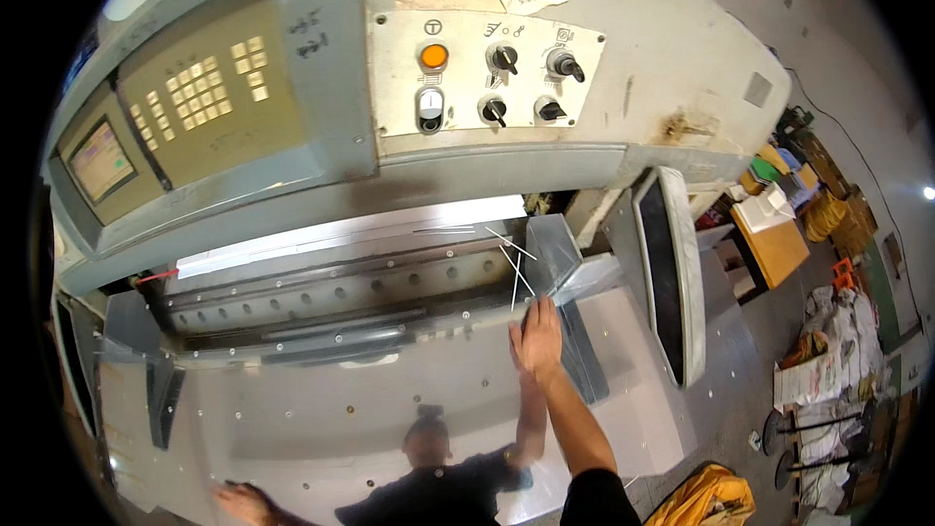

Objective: The person loads large white paper sheets into a guillotine paper cutter, aligns them against the guide, and operates the machine to cut the sheets into smaller pieces. The person then collects the cut pieces and stacks them on the machine's output tray.

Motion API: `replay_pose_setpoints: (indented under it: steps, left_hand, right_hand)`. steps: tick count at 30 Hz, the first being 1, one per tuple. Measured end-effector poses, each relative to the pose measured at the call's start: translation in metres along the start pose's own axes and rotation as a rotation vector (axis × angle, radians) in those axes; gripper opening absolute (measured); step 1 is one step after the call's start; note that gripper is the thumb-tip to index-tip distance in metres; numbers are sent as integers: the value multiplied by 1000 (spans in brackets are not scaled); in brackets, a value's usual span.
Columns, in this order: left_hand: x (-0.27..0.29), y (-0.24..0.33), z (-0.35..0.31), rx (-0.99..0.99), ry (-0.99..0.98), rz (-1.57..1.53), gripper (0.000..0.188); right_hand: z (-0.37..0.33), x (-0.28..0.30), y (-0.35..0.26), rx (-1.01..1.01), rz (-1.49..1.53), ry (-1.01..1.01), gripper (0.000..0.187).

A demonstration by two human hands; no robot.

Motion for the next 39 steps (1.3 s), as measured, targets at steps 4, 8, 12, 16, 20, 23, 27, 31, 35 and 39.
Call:
replay_pose_setpoints:
  steps: [4, 8, 12, 16, 20, 23, 27, 31, 35, 39]
  left_hand:
    - [49, 134, -18, -207, -174, -366, 53]
    - [112, 213, -26, -296, -288, -460, 54]
    - [109, 220, -28, -279, -294, -473, 54]
    - [115, 228, -24, -283, -328, -449, 53]
    - [113, 228, -23, -267, -330, -446, 52]
    - [113, 232, -20, -293, -323, -464, 52]
    - [110, 225, -27, -269, -333, -428, 51]
    - [113, 228, -22, -269, -344, -416, 51]
    - [115, 230, -20, -262, -346, -408, 50]
    - [117, 236, -15, -253, -349, -438, 50]
  right_hand:
    - [126, -21, 13, 226, 84, -57, 75]
    - [212, -44, 19, 300, 45, -304, 75]
    - [238, -53, 12, 318, 127, -93, 53]
    - [235, -64, 9, 263, 153, -18, 47]
    - [224, -65, 13, 319, 156, 114, 47]
    - [232, -72, 22, 267, 159, -68, 47]
    - [236, -68, 15, 285, 186, -103, 43]
    - [244, -73, 6, 338, 282, -159, 33]
    - [246, -91, 2, 501, 248, 35, 27]
    - [245, -97, 8, 511, 285, 23, 28]
Point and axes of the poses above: each hand's wrist, its own z-axis towards the middle knuckle, its own x-axis out of the back of the hand, y = z × x, the point moved 2 cm from there along z, towards the middle knuckle, and after that the axes turned 1 degree about -x, right-handed, at the moved point
